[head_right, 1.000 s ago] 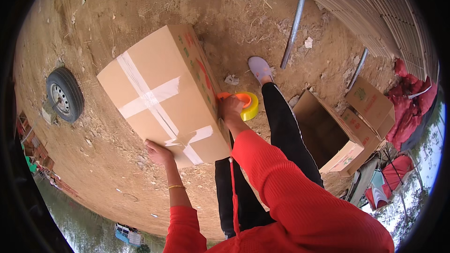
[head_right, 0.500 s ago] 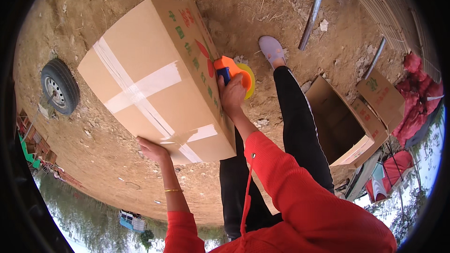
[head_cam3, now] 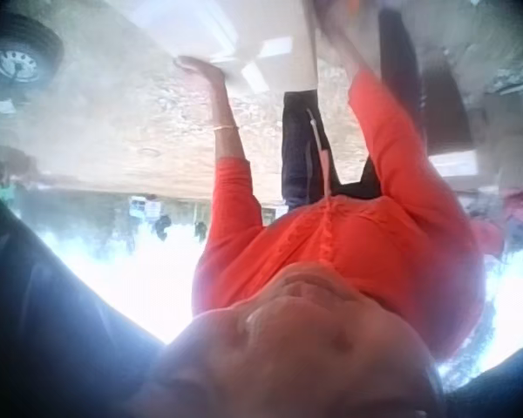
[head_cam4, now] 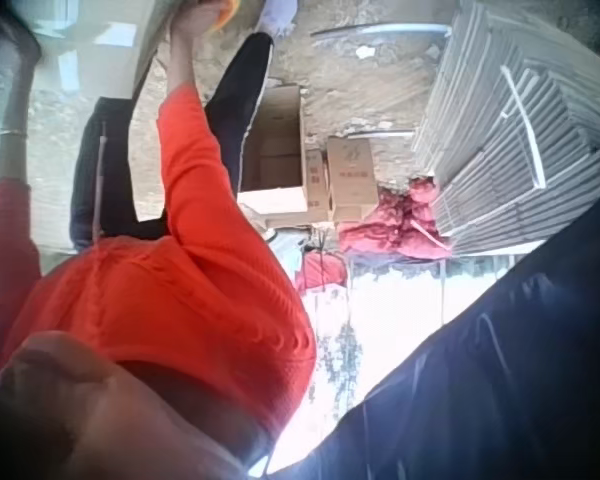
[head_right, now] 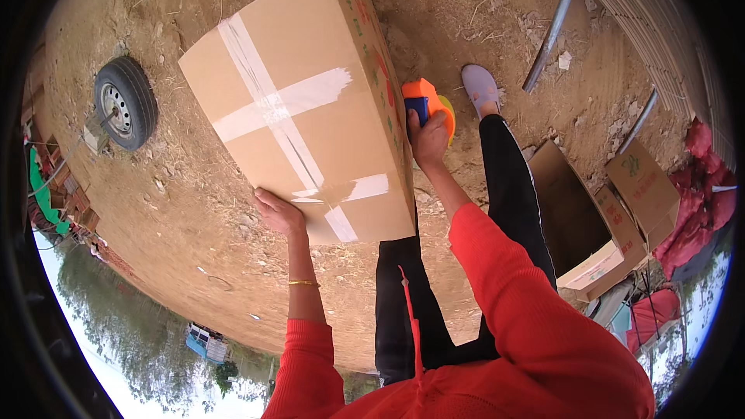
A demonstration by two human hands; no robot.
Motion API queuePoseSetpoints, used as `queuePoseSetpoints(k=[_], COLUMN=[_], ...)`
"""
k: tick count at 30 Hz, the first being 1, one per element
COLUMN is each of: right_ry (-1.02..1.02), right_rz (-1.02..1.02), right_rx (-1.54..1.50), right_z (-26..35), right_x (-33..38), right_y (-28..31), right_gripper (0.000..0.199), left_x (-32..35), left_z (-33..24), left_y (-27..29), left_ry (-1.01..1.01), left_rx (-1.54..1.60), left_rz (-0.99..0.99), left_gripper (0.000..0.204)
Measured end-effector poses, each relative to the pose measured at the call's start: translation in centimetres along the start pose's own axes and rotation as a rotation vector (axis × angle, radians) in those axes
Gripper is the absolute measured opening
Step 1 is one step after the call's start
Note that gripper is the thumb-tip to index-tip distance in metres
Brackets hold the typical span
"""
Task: The person assembles flat cardboard sheets into boxes by folding the flaps and sealing them with a handheld tape dispenser. The person repeats this process for multiple boxes, stacking the finished boxes nearby.
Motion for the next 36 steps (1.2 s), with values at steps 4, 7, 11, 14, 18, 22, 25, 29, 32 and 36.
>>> queuePoseSetpoints(k=[4, 7, 11, 14, 18, 22, 25, 29, 32, 36], right_ry=[-0.053, 0.107, 0.061, 0.038, 0.05, -0.062, -0.084, -0.348, -0.442, -0.616], right_rz=[0.049, -0.022, 0.011, 0.031, 0.142, -0.014, -0.016, -0.143, -0.164, -0.21], right_rx=[-0.157, -0.093, -0.142, -0.368, -0.338, -0.263, -0.339, -0.506, -0.769, -1.113], right_z=[3.3, 5.1, 4.4, 3.1, 6.4, 3.6, 6.2, 0.3, 0.0, -6.2], right_x=[2.0, 2.4, 1.2, 0.9, 1.7, 2.4, 5.1, 13.1, 18.3, 25.4], right_y=[4.2, 5.0, 5.6, 5.7, 4.2, 8.6, 10.9, 18.3, 19.4, 17.5], right_gripper=[0.044, 0.043, 0.043, 0.042, 0.044, 0.05, 0.058, 0.06, 0.057, 0.056], left_x=[5.9, 13.9, 13.6, 7.3, -5.1, -1.2, 1.4, 9.8, 21.1, 41.5], left_z=[-4.6, -10.1, -10.1, -7.2, 4.3, -5.1, -14.9, -22.5, -28.1, -29.2], left_y=[-1.6, -5.4, -5.7, -0.8, -1.1, -0.2, 7.2, 12.3, 19.8, 28.1], left_ry=[-0.359, -0.624, -0.603, -0.421, 0.138, -0.08, -0.486, -0.779, -1.073, -1.514], left_rx=[-0.167, -0.343, -0.374, -0.237, 0.391, 0.12, 0.144, 0.109, 0.07, -0.01], left_rz=[-0.112, -0.038, 0.04, -0.126, 0.311, 0.468, 0.7, 1.097, 1.227, 1.261], left_gripper=[0.076, 0.079, 0.08, 0.079, 0.084, 0.08, 0.065, 0.061, 0.068, 0.075])
Point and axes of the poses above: each hand's wrist, its own x-axis away from the middle knuckle, its own y-axis out of the back of the hand, z = x × y, the point moved 10 cm from there along -x, towards the middle knuckle, and after that the axes turned 5 degrees about y, right-handed, at the moved point
